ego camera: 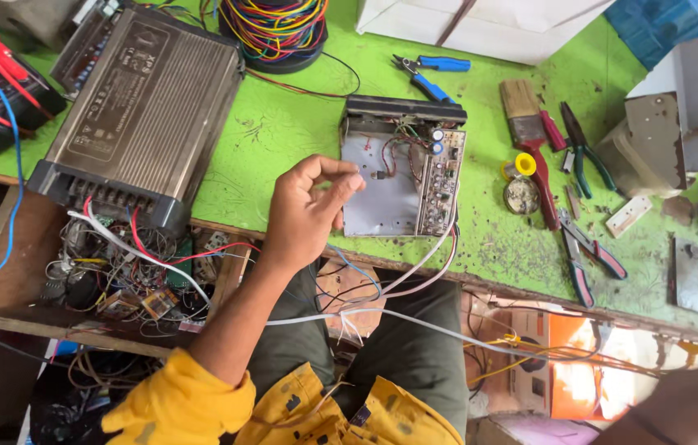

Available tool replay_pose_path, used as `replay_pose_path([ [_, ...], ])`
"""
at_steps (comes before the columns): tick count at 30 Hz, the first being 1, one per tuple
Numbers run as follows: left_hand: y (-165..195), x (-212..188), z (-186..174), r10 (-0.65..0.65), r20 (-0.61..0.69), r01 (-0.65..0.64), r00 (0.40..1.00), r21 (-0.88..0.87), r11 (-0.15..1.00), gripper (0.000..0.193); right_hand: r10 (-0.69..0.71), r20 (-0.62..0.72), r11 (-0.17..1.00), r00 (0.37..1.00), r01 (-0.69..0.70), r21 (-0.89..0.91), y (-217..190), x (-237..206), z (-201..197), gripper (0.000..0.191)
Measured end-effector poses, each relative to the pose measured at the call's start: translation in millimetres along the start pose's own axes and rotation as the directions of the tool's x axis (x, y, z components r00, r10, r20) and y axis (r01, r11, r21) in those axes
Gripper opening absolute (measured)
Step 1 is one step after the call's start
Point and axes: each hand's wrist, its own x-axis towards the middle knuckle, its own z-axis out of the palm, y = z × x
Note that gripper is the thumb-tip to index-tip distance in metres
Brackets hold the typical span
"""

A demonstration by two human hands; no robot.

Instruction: The person strips and twists white wires, then uses a soldering iron to attach them to a green circuit board inside a small metal enclosure. They repeatedly heat and apply solder to multiple connection points while holding the board steady.

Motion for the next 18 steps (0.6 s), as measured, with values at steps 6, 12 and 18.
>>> replay_pose_path([
  [6,-19,21,-1,0.056,0.058,-0.058,0.997,0.041,0.997,0.021,0.278,0.296,0.938,0.914,-0.191,-0.289,113,52,8,0.027],
  [12,-20,26,-3,0.018,0.086,-0.02,0.996,0.026,0.999,0.018,0.246,0.265,0.963,0.932,-0.206,-0.171,74,36,8,0.023],
  [18,-20,26,-1,-0.011,0.07,0.007,0.997,0.058,0.998,0.019,-0.015,0.08,0.919,0.997,-0.018,0.394,-2,10,-17,0.019],
])
